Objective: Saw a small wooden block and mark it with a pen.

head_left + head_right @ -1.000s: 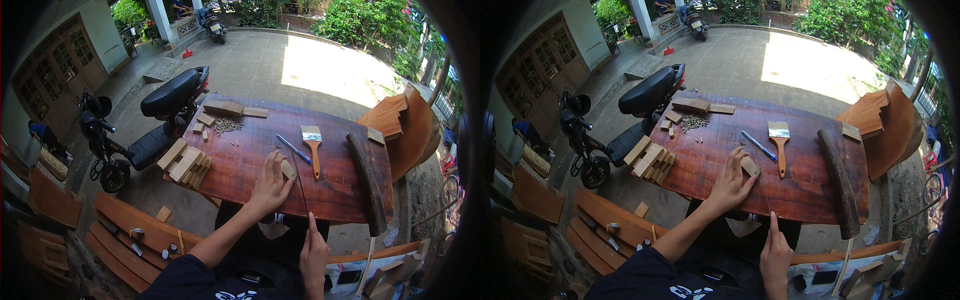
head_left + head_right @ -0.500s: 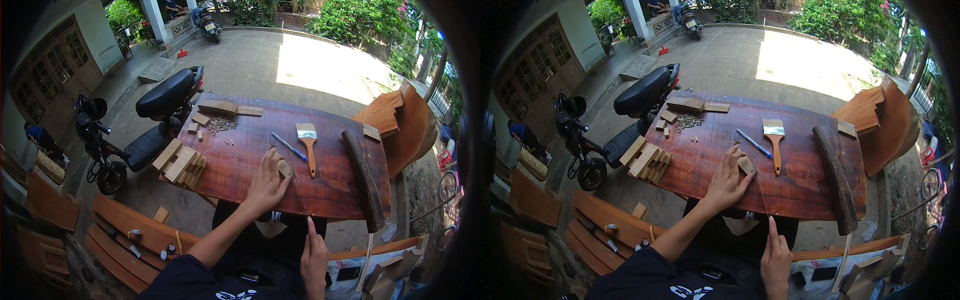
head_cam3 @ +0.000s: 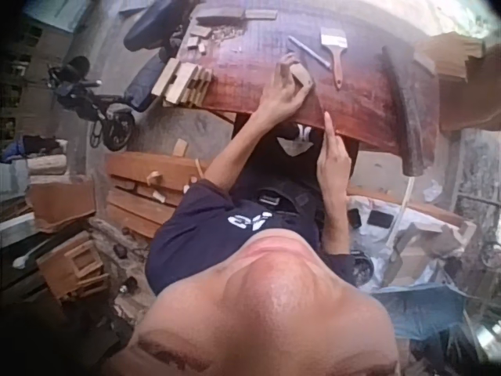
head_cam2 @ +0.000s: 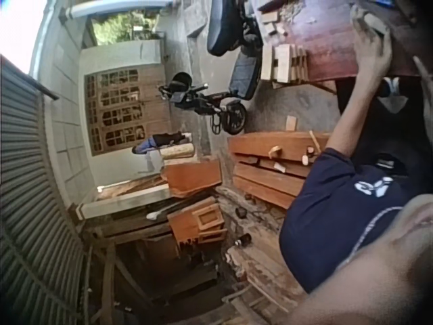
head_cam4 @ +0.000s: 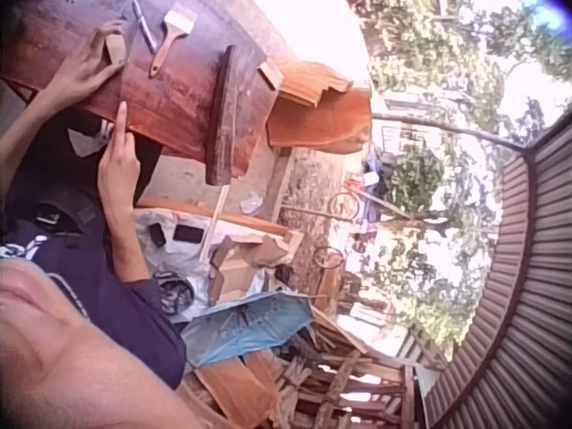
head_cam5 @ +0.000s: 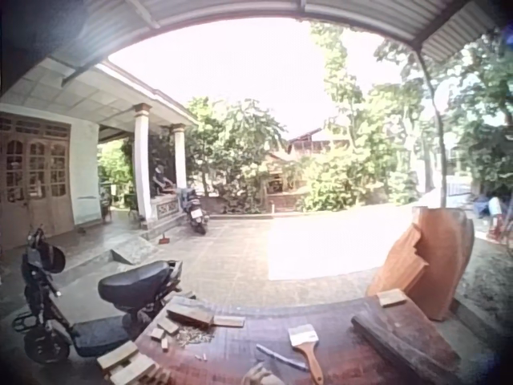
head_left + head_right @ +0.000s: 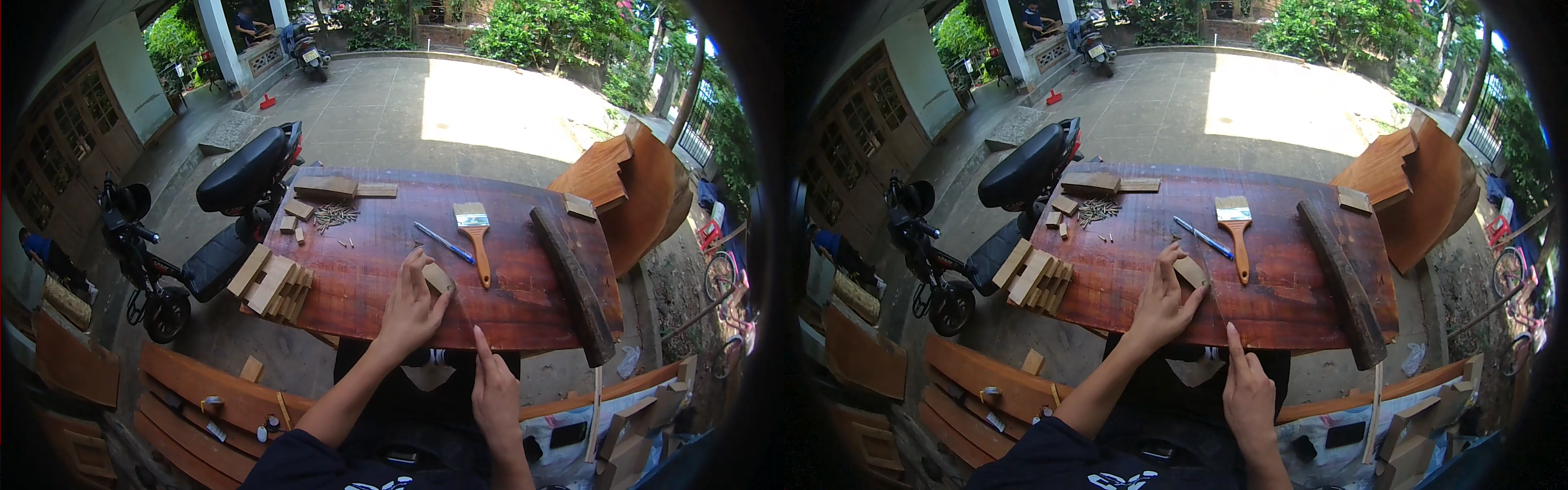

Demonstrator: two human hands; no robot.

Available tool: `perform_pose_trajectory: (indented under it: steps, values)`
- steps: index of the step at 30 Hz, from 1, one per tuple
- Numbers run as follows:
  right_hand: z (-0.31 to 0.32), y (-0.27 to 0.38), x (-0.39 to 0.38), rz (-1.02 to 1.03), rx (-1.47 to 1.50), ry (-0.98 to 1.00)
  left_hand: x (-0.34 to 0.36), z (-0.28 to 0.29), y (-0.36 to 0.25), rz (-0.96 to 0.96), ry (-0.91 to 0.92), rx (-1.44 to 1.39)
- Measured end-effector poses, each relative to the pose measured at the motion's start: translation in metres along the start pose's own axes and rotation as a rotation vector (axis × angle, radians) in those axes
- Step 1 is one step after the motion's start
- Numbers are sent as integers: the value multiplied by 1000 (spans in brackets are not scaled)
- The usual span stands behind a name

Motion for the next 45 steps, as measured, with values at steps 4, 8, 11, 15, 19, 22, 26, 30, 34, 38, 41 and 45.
perform_pose_trajectory:
  steps: [4,8,11,15,19,22,26,30,34,38,41,45]
  values:
    - [4,-2,-6,-10,-6,17,-3,-2,-7,-8,25,38]
    - [0,1,-10,-25,9,1,-1,-4,-4,1,3,23]
    - [5,5,-14,-127,53,42,-1,-5,-2,18,-2,11]
    - [19,1,-32,-141,40,66,-2,-6,0,0,-8,4]
    - [22,-3,-42,-141,48,54,0,-2,-3,1,2,4]
    - [13,4,-28,-110,26,48,-3,1,-1,-3,-11,60]
    - [-6,4,2,6,16,-47,-3,-3,-7,-8,-3,58]
    - [-9,10,12,-17,-38,-9,-3,-5,-8,-15,-17,55]
    - [1,6,-7,11,-22,-13,-3,-2,-6,-17,-27,58]
    - [19,-4,-38,-51,-19,33,-1,-1,-7,-38,-38,61]
    - [18,-5,-40,-60,-18,43,-1,-2,-8,-29,-28,59]
    - [3,4,-12,-10,-32,10,-1,-3,-6,-28,-25,71]
Point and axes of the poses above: each hand's wrist, its own x-axis towards the middle knuckle, its own z-axis out of the back of the hand, y = z × x, the point moved 4 cm from there along x, towards the middle knuckle, and after that the axes turned 9 degrees about -y, right-handed, at the moved point
